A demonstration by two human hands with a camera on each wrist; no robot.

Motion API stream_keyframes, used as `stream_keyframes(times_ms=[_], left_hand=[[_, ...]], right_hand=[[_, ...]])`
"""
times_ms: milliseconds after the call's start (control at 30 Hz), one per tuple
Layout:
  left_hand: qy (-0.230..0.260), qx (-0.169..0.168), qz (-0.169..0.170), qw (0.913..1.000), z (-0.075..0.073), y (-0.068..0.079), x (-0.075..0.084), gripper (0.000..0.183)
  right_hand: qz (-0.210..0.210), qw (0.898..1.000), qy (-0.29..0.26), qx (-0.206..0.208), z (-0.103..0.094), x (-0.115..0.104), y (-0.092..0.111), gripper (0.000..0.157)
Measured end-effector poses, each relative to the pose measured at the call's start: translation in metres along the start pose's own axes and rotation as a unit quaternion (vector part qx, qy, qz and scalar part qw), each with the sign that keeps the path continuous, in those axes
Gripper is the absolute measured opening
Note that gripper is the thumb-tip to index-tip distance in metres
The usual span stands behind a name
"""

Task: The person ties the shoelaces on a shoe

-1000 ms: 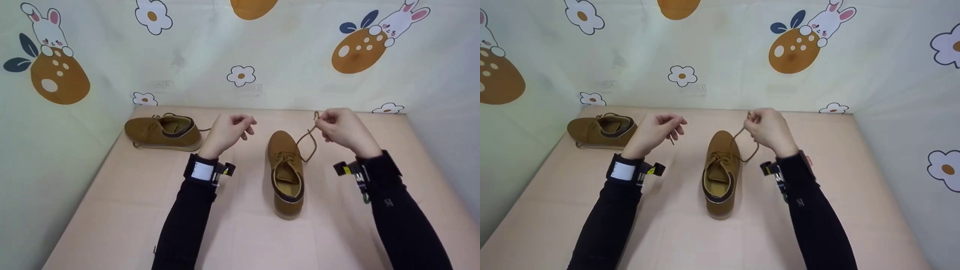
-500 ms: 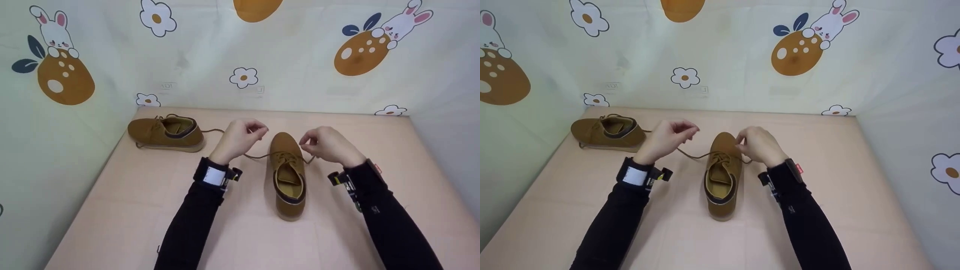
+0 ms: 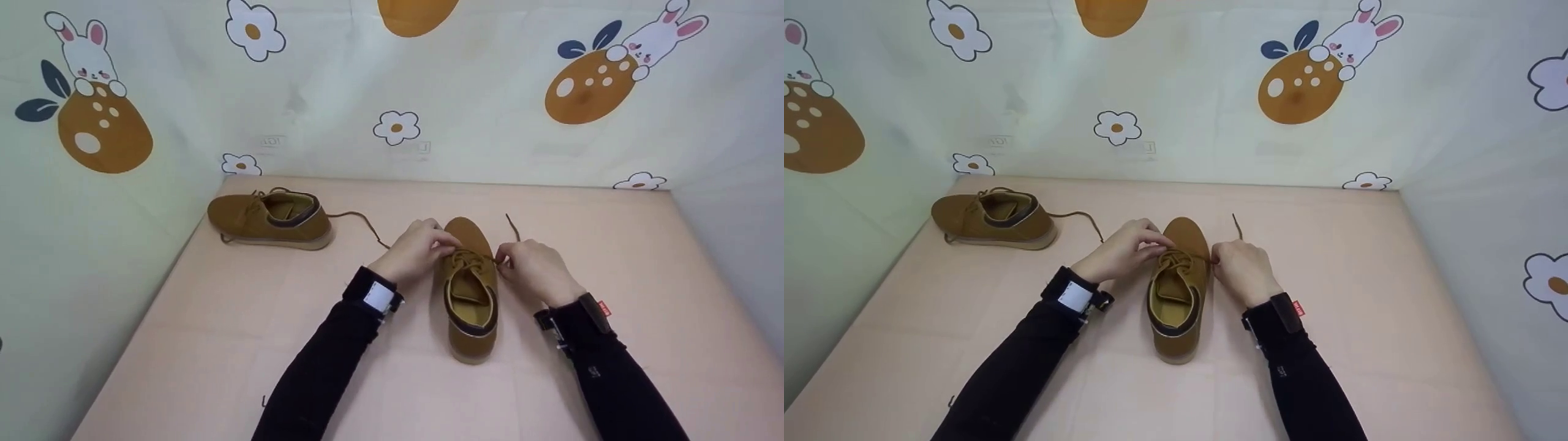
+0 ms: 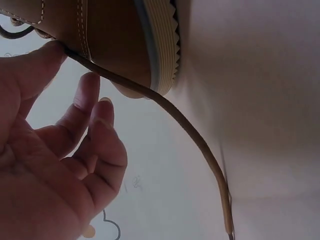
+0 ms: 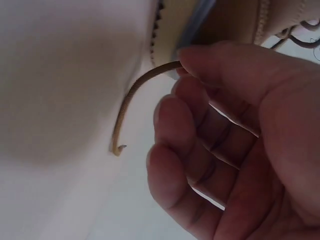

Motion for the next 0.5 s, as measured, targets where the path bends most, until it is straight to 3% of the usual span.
stream_keyframes(times_ms=[133, 400, 500], left_hand=[[-0.003, 0.01, -0.001, 0.9999, -0.003, 0.0, 0.001, 0.012], [0.022, 0.001, 0.027, 0.9994, -0.02, 0.002, 0.004, 0.008], [0.048, 0.0, 0.009, 0.9988, -0.032, 0.007, 0.004, 0.005]], right_hand=[[0.022, 1.0, 0.003, 0.005, -0.009, 0.011, -0.001, 0.005], [0.053, 0.997, -0.028, 0.051, -0.05, 0.043, 0.005, 0.008], [0.065, 0.994, -0.035, 0.075, -0.066, 0.055, 0.011, 0.006]])
Point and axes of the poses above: each hand's wrist, its own y-axis away from the middle knuckle, its own z-axis out of the palm, x = y × z, the point moved 3 cm from there along -y, towards the middle knuckle, and after that the axes turned 15 degrees about z, right-handed, at the moved point
